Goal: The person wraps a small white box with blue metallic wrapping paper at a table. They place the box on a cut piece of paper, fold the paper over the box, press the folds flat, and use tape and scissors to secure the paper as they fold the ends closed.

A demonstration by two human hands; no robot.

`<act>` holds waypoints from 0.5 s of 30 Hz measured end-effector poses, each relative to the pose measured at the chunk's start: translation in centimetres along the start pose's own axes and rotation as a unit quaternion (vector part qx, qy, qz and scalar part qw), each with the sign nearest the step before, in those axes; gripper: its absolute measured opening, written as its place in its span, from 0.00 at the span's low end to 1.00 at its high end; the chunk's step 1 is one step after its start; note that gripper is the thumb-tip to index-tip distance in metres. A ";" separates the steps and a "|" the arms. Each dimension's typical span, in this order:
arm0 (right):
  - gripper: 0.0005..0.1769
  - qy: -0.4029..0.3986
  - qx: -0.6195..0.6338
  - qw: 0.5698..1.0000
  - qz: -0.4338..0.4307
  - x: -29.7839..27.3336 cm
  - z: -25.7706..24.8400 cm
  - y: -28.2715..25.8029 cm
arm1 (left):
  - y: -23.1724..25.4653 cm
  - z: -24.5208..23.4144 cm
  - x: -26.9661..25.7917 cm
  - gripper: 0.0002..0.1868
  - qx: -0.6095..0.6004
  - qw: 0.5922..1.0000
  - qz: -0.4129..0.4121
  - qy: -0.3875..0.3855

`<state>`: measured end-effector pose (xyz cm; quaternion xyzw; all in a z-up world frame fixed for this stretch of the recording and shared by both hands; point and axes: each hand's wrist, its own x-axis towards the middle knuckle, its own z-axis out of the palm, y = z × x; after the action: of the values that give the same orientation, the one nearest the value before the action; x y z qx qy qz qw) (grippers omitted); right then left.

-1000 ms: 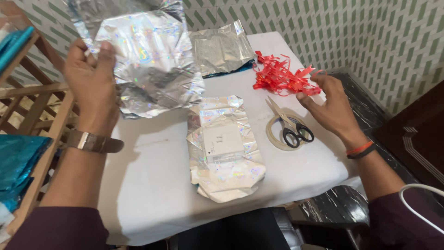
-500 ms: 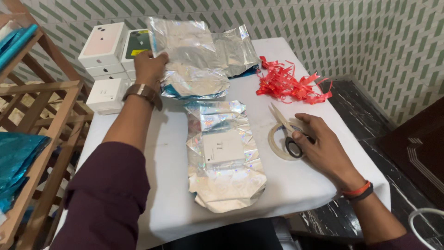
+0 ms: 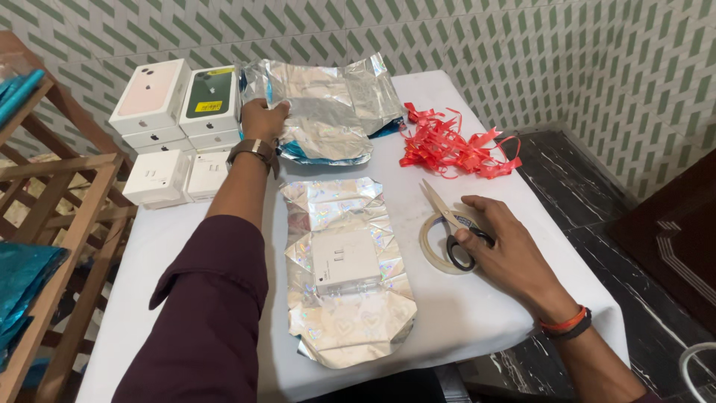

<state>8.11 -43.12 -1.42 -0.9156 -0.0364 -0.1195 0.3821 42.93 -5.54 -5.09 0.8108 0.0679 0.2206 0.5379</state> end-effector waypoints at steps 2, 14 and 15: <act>0.35 -0.006 0.002 1.000 0.015 0.0 0.0 -0.1 | 0.3 -0.1 0.0 0.37 0.045 0.999 0.000 -0.010; 0.41 0.033 0.013 0.998 -0.051 -0.5 -0.3 0.4 | 7.0 -6.3 -9.5 0.37 0.093 0.972 0.195 -0.087; 0.40 0.053 0.010 0.996 -0.068 -0.8 -0.3 0.6 | 7.2 -7.2 -12.0 0.33 0.091 0.970 0.204 -0.101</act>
<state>7.35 -43.76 -1.79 -0.8997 -0.0798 -0.1931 0.3833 28.21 -6.65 0.30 0.8709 -0.1338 0.2359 0.4098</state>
